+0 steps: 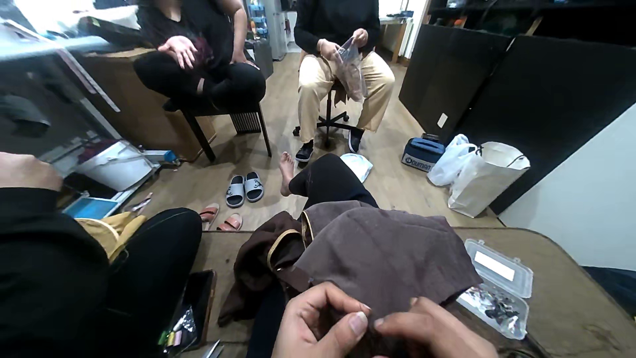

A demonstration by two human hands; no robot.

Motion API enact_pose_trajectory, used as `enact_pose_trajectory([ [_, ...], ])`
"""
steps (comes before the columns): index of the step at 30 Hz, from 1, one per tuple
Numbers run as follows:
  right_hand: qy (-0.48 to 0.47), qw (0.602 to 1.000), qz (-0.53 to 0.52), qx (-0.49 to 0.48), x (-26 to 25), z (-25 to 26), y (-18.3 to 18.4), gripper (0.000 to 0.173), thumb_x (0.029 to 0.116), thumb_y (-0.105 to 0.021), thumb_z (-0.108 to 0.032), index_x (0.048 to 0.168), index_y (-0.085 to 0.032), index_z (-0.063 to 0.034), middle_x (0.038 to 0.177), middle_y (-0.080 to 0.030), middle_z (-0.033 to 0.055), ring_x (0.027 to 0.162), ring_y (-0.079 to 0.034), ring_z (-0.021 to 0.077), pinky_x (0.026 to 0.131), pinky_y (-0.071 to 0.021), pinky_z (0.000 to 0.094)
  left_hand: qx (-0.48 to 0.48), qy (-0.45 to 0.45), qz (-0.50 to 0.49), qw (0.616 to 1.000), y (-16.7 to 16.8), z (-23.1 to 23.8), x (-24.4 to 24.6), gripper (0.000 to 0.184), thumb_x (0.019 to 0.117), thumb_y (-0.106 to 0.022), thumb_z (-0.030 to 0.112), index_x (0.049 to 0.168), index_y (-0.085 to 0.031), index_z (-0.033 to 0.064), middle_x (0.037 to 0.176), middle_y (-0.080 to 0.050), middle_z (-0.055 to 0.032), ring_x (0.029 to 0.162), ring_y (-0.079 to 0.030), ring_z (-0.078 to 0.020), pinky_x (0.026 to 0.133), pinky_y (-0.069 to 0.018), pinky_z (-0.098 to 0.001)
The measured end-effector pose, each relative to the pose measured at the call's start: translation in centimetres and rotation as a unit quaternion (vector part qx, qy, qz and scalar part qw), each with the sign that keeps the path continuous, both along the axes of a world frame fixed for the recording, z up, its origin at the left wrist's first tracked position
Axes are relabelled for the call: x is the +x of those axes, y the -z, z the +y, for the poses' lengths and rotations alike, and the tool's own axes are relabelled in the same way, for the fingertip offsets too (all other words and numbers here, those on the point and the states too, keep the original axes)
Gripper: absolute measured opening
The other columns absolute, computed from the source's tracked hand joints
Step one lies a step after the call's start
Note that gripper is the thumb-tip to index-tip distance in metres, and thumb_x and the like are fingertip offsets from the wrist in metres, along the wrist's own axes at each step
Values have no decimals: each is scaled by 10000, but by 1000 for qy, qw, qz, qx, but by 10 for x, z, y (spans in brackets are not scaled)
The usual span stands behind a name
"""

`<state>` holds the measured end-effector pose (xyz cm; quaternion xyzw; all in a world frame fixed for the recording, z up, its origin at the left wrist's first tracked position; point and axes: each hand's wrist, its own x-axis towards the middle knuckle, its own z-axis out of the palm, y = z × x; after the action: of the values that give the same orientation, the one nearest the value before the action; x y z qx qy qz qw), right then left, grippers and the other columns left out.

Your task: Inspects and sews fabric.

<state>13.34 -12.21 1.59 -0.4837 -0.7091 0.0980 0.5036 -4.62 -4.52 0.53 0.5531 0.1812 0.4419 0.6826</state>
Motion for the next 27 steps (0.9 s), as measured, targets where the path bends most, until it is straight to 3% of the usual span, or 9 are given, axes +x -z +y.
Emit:
enact_pose_trajectory([
  [4, 43, 995, -51, 70, -3, 2, 5, 159, 907, -785, -165, 995, -718, -51, 753, -568, 71, 704, -534, 110, 666, -436, 134, -26, 18, -11, 999, 0, -1, 1, 119, 956, -658, 47, 1006, -742, 115, 915, -735, 78, 789, -668, 11, 721, -564, -189],
  [14, 50, 992, -54, 105, 0, 3, 14, 95, 952, -729, -136, 949, -691, -49, 758, -556, 64, 722, -540, 117, 698, -445, 145, 86, 21, 23, 996, 1, 0, 0, 112, 970, -653, 24, 1044, -731, 51, 982, -749, 61, 865, -685, 14, 790, -583, -199],
  [19, 63, 992, -36, 102, -4, 4, 11, 105, 949, -731, -146, 934, -680, -56, 754, -552, 59, 717, -541, 103, 698, -445, 137, 159, -1, 36, 987, 5, -1, 0, 146, 966, -711, 152, 1070, -712, 50, 997, -750, 18, 900, -690, 3, 827, -580, -216],
  [21, 75, 993, -46, 80, -4, 3, 7, 106, 930, -736, -136, 895, -679, -54, 735, -560, 61, 712, -548, 104, 690, -448, 137, 188, -7, 48, 981, 8, 0, 1, 184, 931, -749, 107, 1073, -689, 6, 1015, -754, -40, 917, -718, -47, 845, -606, -252],
  [23, 83, 992, -77, 52, 1, 1, 3, 75, 911, -735, -110, 882, -695, -54, 731, -574, 72, 728, -561, 124, 695, -459, 151, 266, -48, 94, 958, 8, 4, -1, 169, 939, -735, 97, 1055, -723, -26, 982, -772, -78, 871, -723, -45, 813, -593, -213],
  [25, 90, 990, -103, 23, 7, -5, -1, 55, 897, -740, -110, 894, -721, -58, 744, -598, 84, 754, -579, 142, 715, -474, 165, 336, -135, 152, 920, 7, 7, -4, 113, 925, -745, 105, 1012, -773, 40, 916, -780, -53, 789, -666, -29, 736, -503, -176],
  [27, 85, 989, -123, 3, 11, -11, -5, 92, 916, -737, -144, 917, -737, -52, 754, -621, 99, 763, -599, 167, 717, -490, 192, 383, -191, 189, 884, 7, 8, -6, 98, 897, -765, 111, 991, -793, 101, 846, -723, -50, 790, -629, -42, 734, -494, -135],
])
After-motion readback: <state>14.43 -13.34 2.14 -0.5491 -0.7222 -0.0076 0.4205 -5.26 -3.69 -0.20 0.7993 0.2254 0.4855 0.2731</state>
